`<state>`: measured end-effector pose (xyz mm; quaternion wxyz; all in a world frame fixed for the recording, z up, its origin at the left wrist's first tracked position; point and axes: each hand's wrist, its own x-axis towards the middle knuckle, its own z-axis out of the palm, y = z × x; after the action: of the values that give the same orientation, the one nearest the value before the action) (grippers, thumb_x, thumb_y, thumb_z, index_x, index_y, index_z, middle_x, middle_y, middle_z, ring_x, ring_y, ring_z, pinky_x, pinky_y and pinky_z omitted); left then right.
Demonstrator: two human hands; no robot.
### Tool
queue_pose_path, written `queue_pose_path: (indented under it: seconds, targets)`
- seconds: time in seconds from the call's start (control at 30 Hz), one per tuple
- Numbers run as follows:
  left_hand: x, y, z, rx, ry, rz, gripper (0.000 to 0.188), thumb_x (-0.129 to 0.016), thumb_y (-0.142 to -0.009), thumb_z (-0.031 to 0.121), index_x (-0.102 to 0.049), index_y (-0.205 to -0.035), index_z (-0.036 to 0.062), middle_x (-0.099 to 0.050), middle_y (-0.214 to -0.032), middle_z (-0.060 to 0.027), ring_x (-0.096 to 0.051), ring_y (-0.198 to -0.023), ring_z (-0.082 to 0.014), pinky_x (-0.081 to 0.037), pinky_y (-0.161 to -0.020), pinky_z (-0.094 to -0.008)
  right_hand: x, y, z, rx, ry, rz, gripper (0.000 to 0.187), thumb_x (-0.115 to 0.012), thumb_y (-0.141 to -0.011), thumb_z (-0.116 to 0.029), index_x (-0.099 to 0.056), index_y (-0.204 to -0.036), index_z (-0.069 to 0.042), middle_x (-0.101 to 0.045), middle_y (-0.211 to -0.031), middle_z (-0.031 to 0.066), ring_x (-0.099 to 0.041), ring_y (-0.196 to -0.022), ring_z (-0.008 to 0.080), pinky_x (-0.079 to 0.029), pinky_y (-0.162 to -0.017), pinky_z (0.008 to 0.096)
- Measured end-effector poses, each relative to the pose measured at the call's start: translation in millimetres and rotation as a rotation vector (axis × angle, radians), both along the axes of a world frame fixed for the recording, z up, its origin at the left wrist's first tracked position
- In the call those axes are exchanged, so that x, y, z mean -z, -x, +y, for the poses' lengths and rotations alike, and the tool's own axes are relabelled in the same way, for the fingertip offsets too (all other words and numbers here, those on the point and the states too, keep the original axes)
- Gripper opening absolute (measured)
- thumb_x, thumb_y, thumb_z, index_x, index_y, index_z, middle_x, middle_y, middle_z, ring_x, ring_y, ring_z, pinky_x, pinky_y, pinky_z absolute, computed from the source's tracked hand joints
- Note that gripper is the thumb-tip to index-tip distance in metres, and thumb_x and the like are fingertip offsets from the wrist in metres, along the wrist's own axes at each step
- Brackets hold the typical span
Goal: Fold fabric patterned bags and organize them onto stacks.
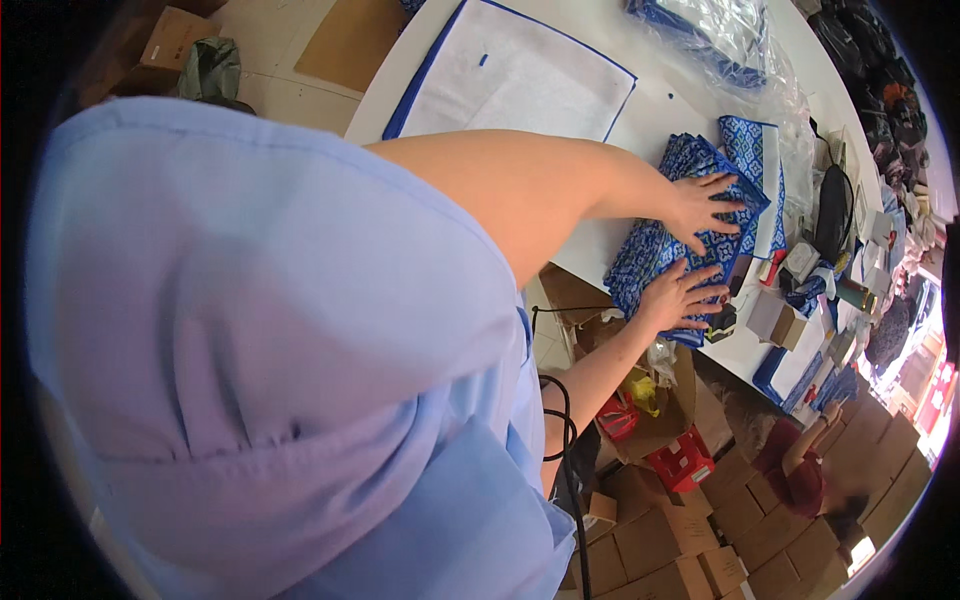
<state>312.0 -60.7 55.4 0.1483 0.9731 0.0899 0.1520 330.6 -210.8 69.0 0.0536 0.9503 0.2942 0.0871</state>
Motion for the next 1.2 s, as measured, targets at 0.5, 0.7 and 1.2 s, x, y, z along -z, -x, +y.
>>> queue_pose_path:
  seconds: [0.5,0.7,1.2]
  targets:
    - [60.1,361.8,-2.9,0.019,-0.09,-0.069,0.019,-0.057,-0.07,0.014,-0.052,-0.087,0.0064,-0.049,-0.108,-0.0101,-0.045,-0.104,-0.0262,-0.039,-0.086,-0.0376,46.5,82.3,15.2,-1.222,-0.181,0.492,0.035,-0.06,-0.069,-0.013,-0.055,-0.103,-0.01,-0.053,-0.109,0.0083,-0.046,-0.101,0.0306,-0.035,-0.087,0.0373]
    - [60.9,351.5,-20.0,-0.338,0.309,-0.233,0.007,-0.054,-0.07,0.009,-0.053,-0.075,0.0037,-0.054,-0.093,-0.0078,-0.052,-0.088,-0.0226,-0.044,-0.072,-0.0313,51.2,71.8,31.6,-1.19,-0.233,0.792,0.018,-0.057,-0.072,-0.009,-0.062,-0.089,-0.008,-0.059,-0.098,0.0095,-0.048,-0.098,0.029,-0.036,-0.085,0.036]
    - [9.5,345.8,10.3,-0.62,0.396,-0.222,0.018,-0.045,-0.07,0.005,-0.055,-0.085,0.0039,-0.057,-0.077,-0.0126,-0.055,-0.076,-0.0281,-0.043,-0.065,-0.0363,17.0,89.8,60.9,-1.125,-0.385,0.603,0.02,-0.05,-0.075,0.001,-0.059,-0.093,-0.003,-0.059,-0.09,0.0125,-0.056,-0.08,0.0255,-0.045,-0.069,0.0326]
